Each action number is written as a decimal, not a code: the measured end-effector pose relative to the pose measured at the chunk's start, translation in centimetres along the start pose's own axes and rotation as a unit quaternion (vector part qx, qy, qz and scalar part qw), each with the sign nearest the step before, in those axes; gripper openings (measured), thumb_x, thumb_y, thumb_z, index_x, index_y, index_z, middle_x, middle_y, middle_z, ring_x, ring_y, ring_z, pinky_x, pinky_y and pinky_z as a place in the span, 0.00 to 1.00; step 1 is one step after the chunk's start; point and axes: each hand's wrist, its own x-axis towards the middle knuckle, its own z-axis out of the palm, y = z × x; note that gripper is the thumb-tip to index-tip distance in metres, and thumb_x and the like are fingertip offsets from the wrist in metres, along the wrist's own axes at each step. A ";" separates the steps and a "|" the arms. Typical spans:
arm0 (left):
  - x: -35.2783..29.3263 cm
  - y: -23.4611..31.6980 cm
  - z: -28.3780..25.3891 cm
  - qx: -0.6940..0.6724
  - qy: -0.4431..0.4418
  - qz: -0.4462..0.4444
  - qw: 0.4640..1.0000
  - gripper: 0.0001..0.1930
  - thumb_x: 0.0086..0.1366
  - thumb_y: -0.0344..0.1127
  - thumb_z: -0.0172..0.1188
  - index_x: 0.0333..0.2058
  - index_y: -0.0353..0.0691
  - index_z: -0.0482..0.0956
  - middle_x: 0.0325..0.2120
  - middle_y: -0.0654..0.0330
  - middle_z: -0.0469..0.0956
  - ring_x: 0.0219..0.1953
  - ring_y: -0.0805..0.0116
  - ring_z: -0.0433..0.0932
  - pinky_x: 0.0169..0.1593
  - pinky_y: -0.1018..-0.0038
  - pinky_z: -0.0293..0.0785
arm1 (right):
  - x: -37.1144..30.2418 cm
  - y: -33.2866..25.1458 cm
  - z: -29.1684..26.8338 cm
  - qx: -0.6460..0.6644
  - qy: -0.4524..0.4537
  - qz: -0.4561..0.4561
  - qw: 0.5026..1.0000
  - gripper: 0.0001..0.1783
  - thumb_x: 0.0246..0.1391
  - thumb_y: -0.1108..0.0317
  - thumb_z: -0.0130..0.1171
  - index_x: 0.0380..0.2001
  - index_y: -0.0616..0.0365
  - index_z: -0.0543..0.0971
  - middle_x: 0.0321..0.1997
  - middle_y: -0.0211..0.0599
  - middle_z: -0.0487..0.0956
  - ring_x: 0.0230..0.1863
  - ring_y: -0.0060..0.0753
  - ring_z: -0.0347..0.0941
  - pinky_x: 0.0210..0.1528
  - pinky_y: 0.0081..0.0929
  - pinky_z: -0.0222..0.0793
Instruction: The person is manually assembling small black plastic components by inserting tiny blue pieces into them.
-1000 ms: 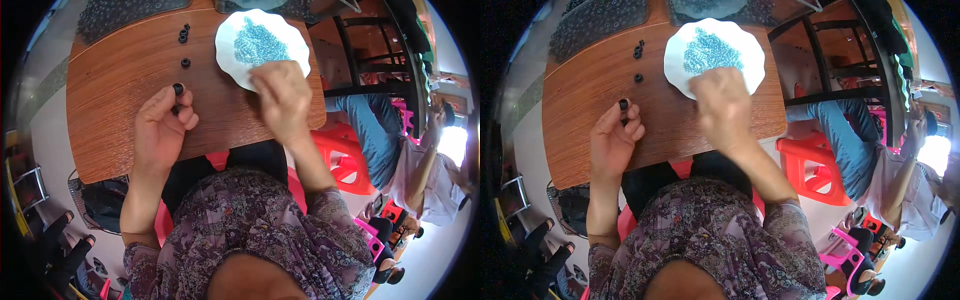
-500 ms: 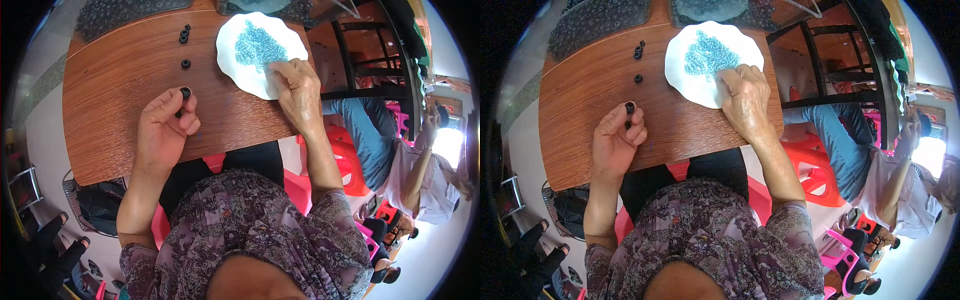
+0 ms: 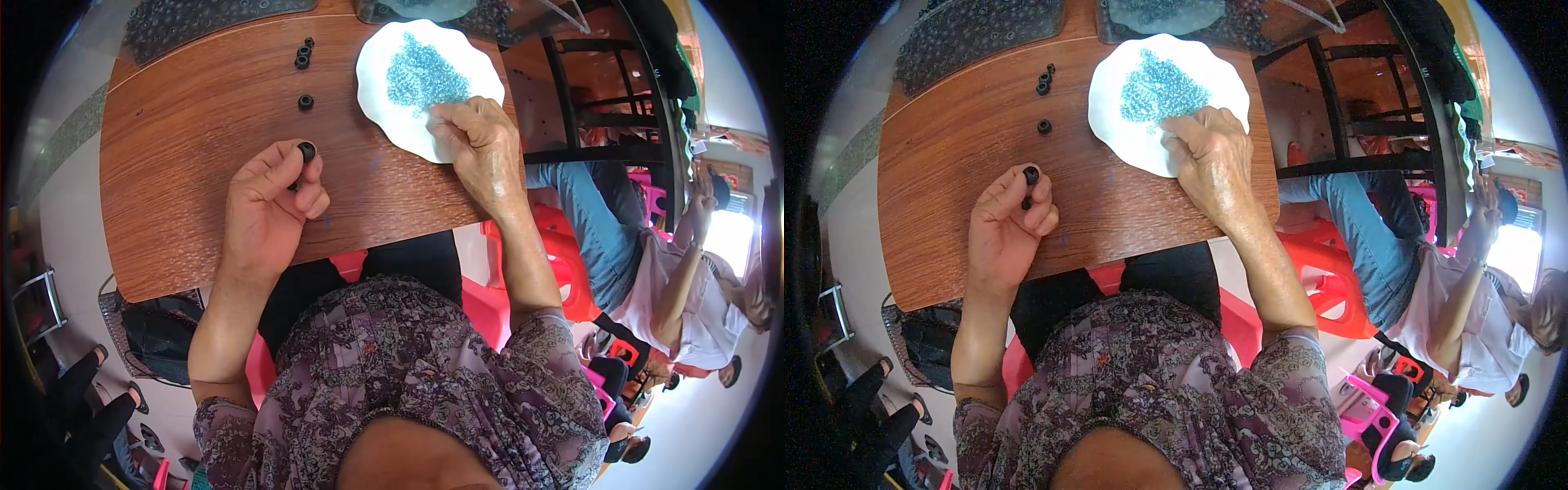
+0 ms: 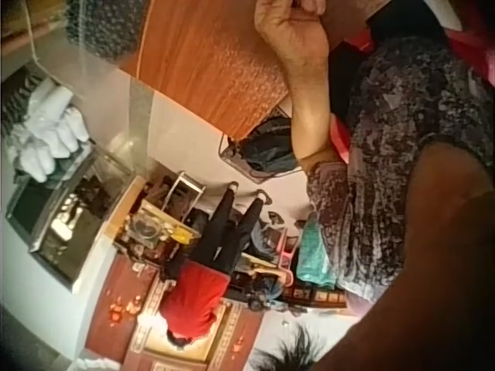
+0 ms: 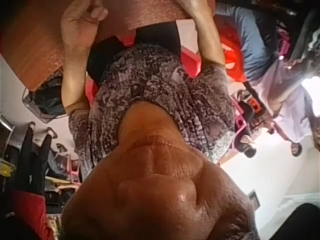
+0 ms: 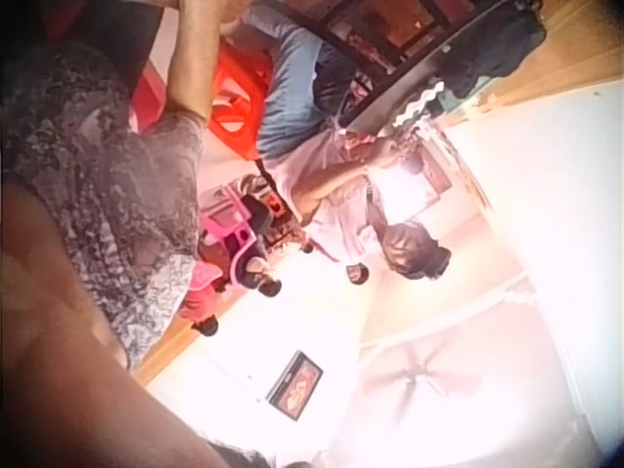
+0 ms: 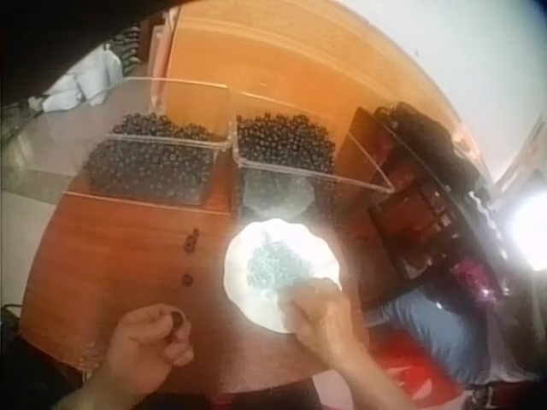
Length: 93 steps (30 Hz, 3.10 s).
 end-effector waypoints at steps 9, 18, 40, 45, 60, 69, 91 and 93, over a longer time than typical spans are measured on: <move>0.0 0.0 -0.2 0.007 -0.006 0.001 1.000 0.08 0.64 0.33 0.53 0.34 0.32 0.73 0.26 0.60 0.71 0.21 0.76 0.64 0.27 0.77 0.60 | 1.2 1.1 1.5 -0.069 0.017 -0.120 0.990 0.10 0.35 0.78 0.64 0.27 0.55 0.82 0.20 0.35 0.73 0.26 0.36 0.70 0.29 0.30 0.65; -0.1 -0.1 0.2 0.023 0.011 0.007 1.000 0.08 0.65 0.32 0.52 0.35 0.32 0.73 0.25 0.61 0.71 0.19 0.79 0.62 0.26 0.79 0.60 | 0.6 0.5 1.2 0.040 0.000 -0.037 0.998 0.08 0.42 0.77 0.63 0.30 0.57 0.83 0.22 0.34 0.75 0.28 0.31 0.70 0.33 0.24 0.66; 2.9 -1.2 3.7 0.246 0.065 0.098 0.962 0.06 0.62 0.27 0.56 0.37 0.34 0.72 0.26 0.66 0.72 0.17 0.86 0.60 0.18 0.88 0.55 | 0.7 -5.4 2.6 0.389 -0.011 0.111 0.915 0.07 0.43 0.82 0.62 0.29 0.64 0.81 0.26 0.28 0.75 0.28 0.16 0.67 0.31 0.15 0.63; 2.8 -1.3 3.4 0.210 0.090 0.126 0.965 0.06 0.61 0.28 0.56 0.36 0.36 0.72 0.25 0.68 0.71 0.20 0.87 0.63 0.18 0.88 0.56 | 0.7 -6.0 4.3 0.257 0.088 -0.039 0.962 0.07 0.41 0.83 0.63 0.28 0.64 0.81 0.25 0.31 0.75 0.27 0.22 0.68 0.30 0.18 0.63; 2.7 -1.9 2.5 0.322 0.125 0.262 0.901 0.09 0.62 0.32 0.56 0.38 0.33 0.71 0.25 0.64 0.74 0.22 0.83 0.68 0.19 0.84 0.63 | 1.0 -6.5 5.1 0.168 0.154 -0.178 0.957 0.10 0.34 0.84 0.63 0.26 0.64 0.77 0.22 0.36 0.73 0.24 0.35 0.68 0.26 0.27 0.62; 1.7 2.3 1.7 0.186 0.073 -0.060 0.978 0.07 0.61 0.31 0.56 0.36 0.35 0.71 0.20 0.64 0.72 0.17 0.82 0.66 0.17 0.86 0.57 | 1.4 -6.2 5.1 0.112 0.133 -0.253 0.952 0.13 0.30 0.84 0.60 0.26 0.64 0.76 0.24 0.37 0.72 0.25 0.37 0.67 0.26 0.29 0.60; 2.5 2.8 -0.5 0.419 0.152 0.232 0.864 0.05 0.59 0.28 0.57 0.33 0.34 0.73 0.19 0.65 0.75 0.21 0.81 0.70 0.24 0.84 0.64 | 4.8 -7.2 6.5 -0.172 -0.022 -0.260 0.950 0.06 0.33 0.78 0.56 0.21 0.58 0.76 0.24 0.36 0.69 0.30 0.36 0.64 0.34 0.31 0.60; 2.5 2.7 -0.4 0.394 0.147 0.233 0.877 0.06 0.59 0.29 0.57 0.34 0.35 0.73 0.19 0.65 0.74 0.20 0.82 0.69 0.23 0.84 0.63 | 4.9 -6.9 6.2 -0.152 -0.009 -0.255 0.955 0.08 0.33 0.78 0.57 0.23 0.59 0.77 0.24 0.37 0.69 0.30 0.37 0.65 0.34 0.31 0.61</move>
